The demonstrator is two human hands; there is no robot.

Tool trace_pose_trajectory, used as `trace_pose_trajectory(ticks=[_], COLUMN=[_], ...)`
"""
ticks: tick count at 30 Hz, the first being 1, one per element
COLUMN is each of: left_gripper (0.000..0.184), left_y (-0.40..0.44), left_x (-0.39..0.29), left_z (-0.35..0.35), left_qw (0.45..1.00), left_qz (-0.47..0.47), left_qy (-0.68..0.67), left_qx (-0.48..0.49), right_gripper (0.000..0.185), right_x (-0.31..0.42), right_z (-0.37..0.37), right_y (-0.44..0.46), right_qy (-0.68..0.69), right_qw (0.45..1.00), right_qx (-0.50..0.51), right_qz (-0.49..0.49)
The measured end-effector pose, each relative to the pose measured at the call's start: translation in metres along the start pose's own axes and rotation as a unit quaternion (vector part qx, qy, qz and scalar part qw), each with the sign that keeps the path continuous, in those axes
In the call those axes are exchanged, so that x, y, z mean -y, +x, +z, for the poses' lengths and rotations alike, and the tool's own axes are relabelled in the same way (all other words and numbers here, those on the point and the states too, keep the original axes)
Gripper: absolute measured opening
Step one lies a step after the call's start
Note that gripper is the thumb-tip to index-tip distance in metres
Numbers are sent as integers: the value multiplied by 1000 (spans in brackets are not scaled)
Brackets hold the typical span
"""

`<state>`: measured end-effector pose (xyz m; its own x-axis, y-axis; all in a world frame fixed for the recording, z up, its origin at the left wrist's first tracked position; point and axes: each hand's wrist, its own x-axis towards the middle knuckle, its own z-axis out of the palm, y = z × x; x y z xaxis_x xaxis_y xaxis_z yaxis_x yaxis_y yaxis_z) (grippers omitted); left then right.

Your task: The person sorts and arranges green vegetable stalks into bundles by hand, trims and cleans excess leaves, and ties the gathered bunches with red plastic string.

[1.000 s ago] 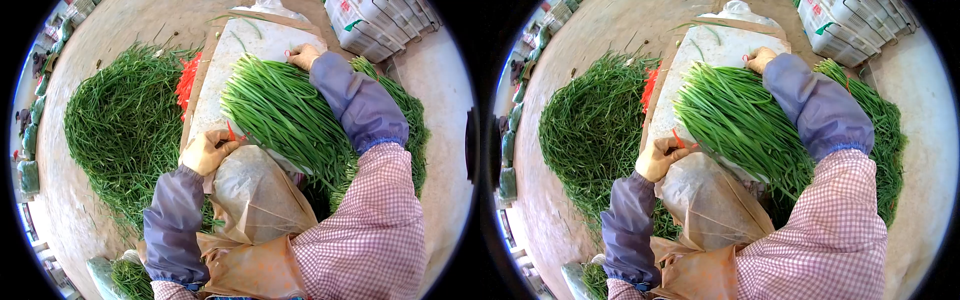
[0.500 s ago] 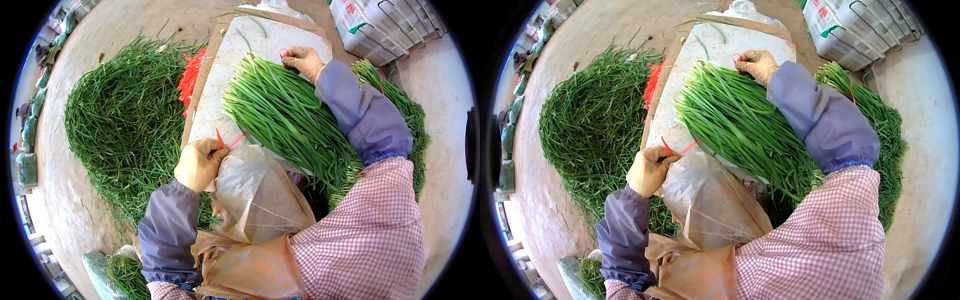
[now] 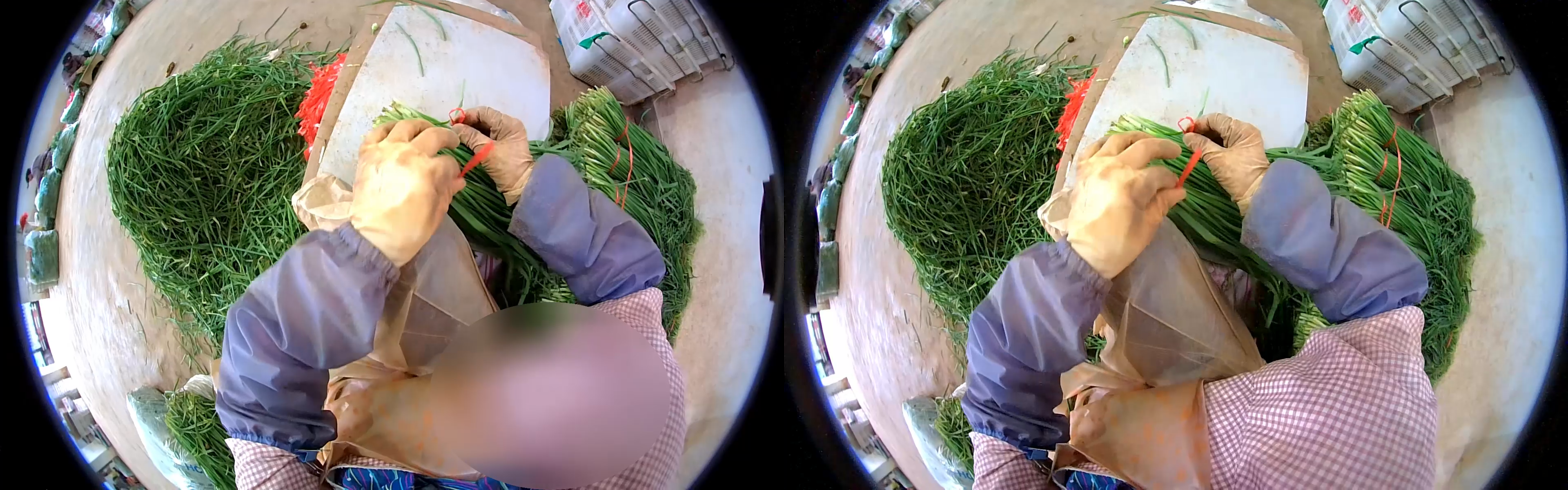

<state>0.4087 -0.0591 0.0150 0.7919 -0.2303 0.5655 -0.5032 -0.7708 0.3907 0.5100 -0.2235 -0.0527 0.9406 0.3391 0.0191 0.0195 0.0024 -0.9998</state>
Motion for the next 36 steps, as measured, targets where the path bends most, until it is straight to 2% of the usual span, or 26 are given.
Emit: trace_pose_trajectory(ticks=[1, 4, 8, 14, 20, 26, 32, 35, 36], left_gripper=[13, 17, 19, 22, 24, 27, 28, 30, 29], left_y=[1, 5, 7, 9, 20, 18, 23, 24, 24], left_x=[5, 17, 17, 20, 17, 19, 17, 14, 14], left_z=[7, 20, 22, 27, 25, 29, 29, 31, 31], left_qw=[999, 965, 971, 977, 954, 960, 949, 945, 942], left_qz=[-15, -211, -188, -161, -235, -224, -261, -285, -294], left_qy=[-43, -145, -71, -74, -85, -47, -51, -29, -31], left_qx=[9, 61, 130, 118, 164, 159, 170, 159, 158], right_gripper=[10, 12, 15, 14, 14, 14, 14, 15, 15], right_x=[5, 5, -2, -8, -6, -10, 0, -1, 1], right_z=[2, 0, -4, -6, -2, -6, -1, -8, -12], right_y=[-2, -4, 2, 11, 6, 10, 0, -3, -3], right_qy=[-9, -14, -27, -44, -7, 11, -36, -123, -39], right_qw=[1000, 1000, 999, 999, 1000, 1000, 999, 989, 994], right_qx=[-1, 9, 19, 9, 6, 8, 25, 77, 97], right_qz=[-5, 5, 31, 30, 6, 16, -3, -23, 23])
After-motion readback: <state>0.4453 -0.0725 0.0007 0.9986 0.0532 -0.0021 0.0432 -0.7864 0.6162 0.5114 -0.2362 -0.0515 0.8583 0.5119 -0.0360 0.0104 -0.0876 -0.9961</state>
